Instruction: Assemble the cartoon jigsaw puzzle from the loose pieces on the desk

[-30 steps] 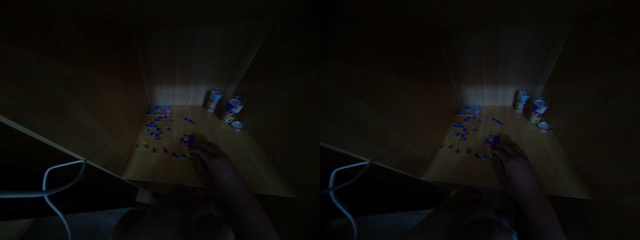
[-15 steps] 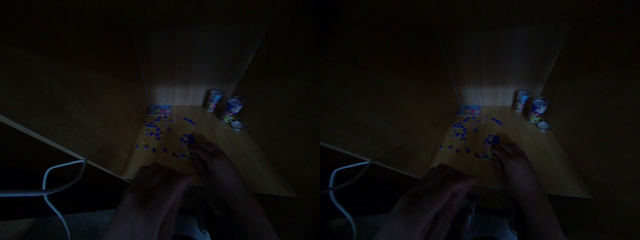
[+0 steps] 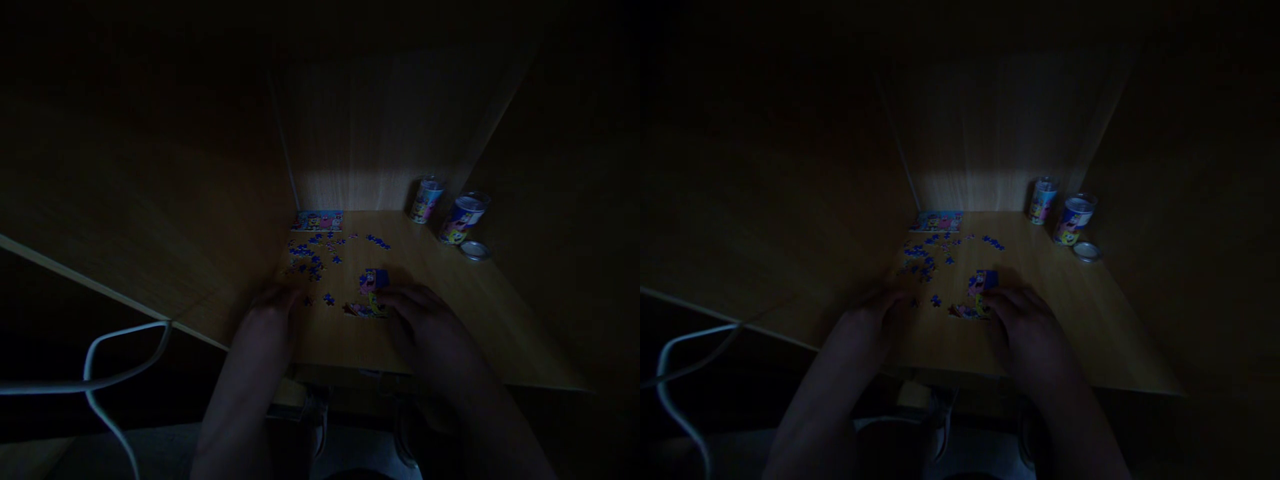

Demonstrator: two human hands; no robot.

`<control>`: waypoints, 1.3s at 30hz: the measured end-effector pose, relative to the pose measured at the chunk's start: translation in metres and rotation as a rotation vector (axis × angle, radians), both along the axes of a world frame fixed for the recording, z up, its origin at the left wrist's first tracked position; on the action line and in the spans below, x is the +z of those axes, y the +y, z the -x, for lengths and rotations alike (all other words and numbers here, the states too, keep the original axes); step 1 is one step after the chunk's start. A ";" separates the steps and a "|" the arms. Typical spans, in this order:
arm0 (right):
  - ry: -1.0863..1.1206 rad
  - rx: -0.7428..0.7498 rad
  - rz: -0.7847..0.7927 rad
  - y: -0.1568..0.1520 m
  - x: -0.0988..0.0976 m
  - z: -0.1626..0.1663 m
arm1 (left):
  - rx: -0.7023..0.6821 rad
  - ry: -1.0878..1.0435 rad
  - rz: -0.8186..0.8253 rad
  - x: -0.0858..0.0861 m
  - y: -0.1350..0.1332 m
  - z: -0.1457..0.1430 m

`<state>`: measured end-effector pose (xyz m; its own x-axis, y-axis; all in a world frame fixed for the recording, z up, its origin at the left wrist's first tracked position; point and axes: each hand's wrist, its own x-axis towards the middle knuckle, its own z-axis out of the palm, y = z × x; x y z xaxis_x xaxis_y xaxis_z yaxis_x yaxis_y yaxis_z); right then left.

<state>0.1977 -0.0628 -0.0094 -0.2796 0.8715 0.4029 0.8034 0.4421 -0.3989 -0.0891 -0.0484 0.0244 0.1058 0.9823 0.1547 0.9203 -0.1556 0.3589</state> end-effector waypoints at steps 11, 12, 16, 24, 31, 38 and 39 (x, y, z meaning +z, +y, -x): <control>-0.003 0.004 0.010 0.000 -0.002 -0.002 | -0.100 -0.137 -0.096 -0.011 0.013 -0.002; 0.000 0.003 0.009 0.000 -0.002 -0.001 | -0.101 -0.148 -0.098 -0.010 0.013 -0.003; 0.007 0.005 0.007 0.001 -0.001 -0.001 | -0.138 -0.201 -0.076 -0.009 0.015 -0.003; -0.006 0.000 -0.005 0.000 0.000 -0.001 | -0.111 -0.207 -0.061 -0.012 0.018 -0.003; 0.000 -0.002 -0.005 0.000 0.001 0.001 | -0.005 -0.454 0.017 -0.009 0.016 -0.008; 0.010 0.008 -0.001 0.000 0.001 -0.001 | -0.146 -0.616 0.054 -0.013 0.021 -0.042; 0.006 0.012 0.003 0.001 0.001 -0.001 | -0.165 -0.595 0.055 -0.014 0.023 -0.046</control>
